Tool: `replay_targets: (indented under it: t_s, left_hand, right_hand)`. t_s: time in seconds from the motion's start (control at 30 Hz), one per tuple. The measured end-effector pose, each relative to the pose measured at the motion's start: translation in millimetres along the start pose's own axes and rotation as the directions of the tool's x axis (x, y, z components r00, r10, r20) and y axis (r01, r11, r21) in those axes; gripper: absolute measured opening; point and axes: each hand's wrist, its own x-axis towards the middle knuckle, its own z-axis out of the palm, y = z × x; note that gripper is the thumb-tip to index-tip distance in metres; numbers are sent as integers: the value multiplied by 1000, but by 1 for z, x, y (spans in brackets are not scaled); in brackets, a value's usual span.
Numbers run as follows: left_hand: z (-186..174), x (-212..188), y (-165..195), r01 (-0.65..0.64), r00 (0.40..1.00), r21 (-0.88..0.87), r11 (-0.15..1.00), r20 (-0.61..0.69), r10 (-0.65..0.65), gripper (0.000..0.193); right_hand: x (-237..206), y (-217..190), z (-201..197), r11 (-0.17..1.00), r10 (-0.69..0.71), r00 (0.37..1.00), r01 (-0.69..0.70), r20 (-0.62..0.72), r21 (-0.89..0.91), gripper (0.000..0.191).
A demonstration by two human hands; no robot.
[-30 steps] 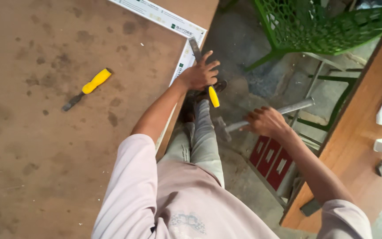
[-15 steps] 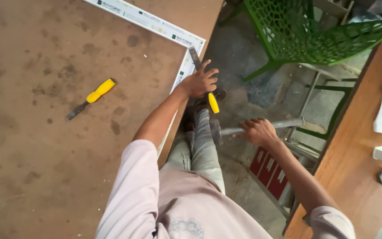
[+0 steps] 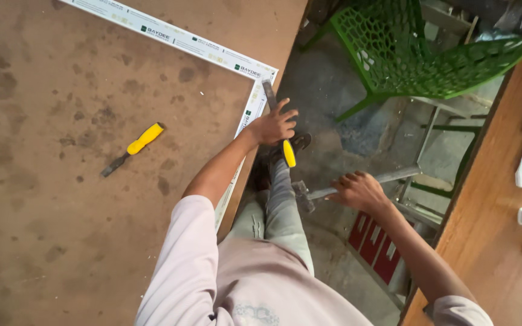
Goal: The person assembles a white UPVC window frame on a workbench. They align the frame profile pieces, use a hammer to tap the corner joints into place, and use a utility knife to trim or clean the frame edges, repositioning the frame repeatedly as they work around it.
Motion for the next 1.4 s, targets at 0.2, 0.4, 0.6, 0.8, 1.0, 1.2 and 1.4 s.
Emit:
replay_targets:
  t_s: [0.2,0.4,0.6,0.8,1.0,1.2,1.4]
  left_hand:
    - [-1,5,-5,27,1000,-85,996,-11,-28,20]
    - [1,4,-4,52,998,-98,994,-36,-56,20]
    - [1,4,-7,73,997,-95,993,12,-72,22]
    - [-3,6,-10,85,996,-102,991,19,-84,23]
    - [-4,12,-11,49,999,-105,993,11,-48,28]
    - [6,19,-11,96,995,-98,991,10,-96,26]
    - [5,14,-16,79,995,-174,982,-49,-89,29]
  right_hand:
    - [-8,8,-7,998,52,998,-52,-29,-22,49]
    - [16,25,-8,997,-18,987,5,159,83,54]
    - [33,23,1,994,-36,988,51,-148,97,52]
    - [28,24,1,968,212,974,-221,81,118,58]
    - [-2,7,12,992,47,999,-44,-26,122,51]
    - [-14,6,18,977,146,987,-153,61,145,53]
    - [-6,13,-4,968,115,992,-123,46,217,52]
